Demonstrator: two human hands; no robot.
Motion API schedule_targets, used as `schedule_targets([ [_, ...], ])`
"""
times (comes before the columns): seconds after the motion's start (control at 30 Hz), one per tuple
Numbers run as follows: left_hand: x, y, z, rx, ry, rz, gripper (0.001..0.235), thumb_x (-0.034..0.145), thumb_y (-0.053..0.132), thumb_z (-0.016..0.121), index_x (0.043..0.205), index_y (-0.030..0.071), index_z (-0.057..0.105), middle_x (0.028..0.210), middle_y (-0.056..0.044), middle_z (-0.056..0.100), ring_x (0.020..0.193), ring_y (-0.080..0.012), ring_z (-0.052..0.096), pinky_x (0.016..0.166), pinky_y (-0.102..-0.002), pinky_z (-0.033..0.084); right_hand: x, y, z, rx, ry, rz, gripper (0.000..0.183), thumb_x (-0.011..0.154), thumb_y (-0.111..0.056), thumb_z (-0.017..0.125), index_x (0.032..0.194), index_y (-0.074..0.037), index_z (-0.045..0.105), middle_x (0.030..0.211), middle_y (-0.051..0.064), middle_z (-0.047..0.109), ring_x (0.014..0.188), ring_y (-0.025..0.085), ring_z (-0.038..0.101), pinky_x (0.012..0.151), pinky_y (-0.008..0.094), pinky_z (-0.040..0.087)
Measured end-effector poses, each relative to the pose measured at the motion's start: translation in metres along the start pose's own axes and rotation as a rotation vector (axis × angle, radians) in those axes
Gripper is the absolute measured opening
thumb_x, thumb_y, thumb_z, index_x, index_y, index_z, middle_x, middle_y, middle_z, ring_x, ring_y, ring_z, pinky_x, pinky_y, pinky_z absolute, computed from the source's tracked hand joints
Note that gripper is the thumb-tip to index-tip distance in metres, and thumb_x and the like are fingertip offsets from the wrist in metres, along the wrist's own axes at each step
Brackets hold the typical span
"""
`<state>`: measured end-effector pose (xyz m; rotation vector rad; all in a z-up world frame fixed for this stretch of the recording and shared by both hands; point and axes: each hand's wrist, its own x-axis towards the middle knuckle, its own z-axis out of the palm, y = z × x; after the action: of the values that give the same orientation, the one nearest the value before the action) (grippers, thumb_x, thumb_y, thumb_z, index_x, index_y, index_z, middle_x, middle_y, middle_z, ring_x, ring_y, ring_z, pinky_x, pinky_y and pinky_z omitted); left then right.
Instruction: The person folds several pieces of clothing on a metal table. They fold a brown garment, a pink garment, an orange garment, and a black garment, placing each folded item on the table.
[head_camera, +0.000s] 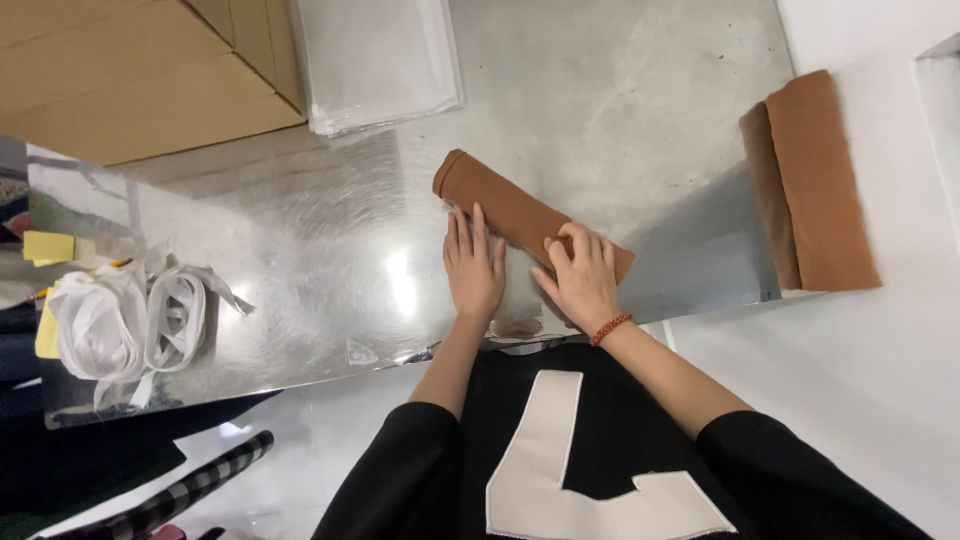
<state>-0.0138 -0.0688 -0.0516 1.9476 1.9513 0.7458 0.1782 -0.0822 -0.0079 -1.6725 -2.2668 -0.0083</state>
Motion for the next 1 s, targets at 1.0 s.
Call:
schedule_targets([
  [1.0, -0.007, -0.004, -0.001, 0.073, -0.041, 0.047, 0.046, 0.109, 0.025, 0.059, 0.155, 0.022, 0.056, 0.169, -0.01, 0.039, 0.16, -0.0313, 0.028, 0.129, -0.055, 0.021, -0.091, 0.221, -0.056, -0.374, 0.04, 0.635, 0.077, 0.096, -0.021, 0.08, 0.163, -0.044, 0.05, 0.163, 0.009, 0.037, 0.142, 0.038, 0.038, 0.104, 0.057, 0.039],
])
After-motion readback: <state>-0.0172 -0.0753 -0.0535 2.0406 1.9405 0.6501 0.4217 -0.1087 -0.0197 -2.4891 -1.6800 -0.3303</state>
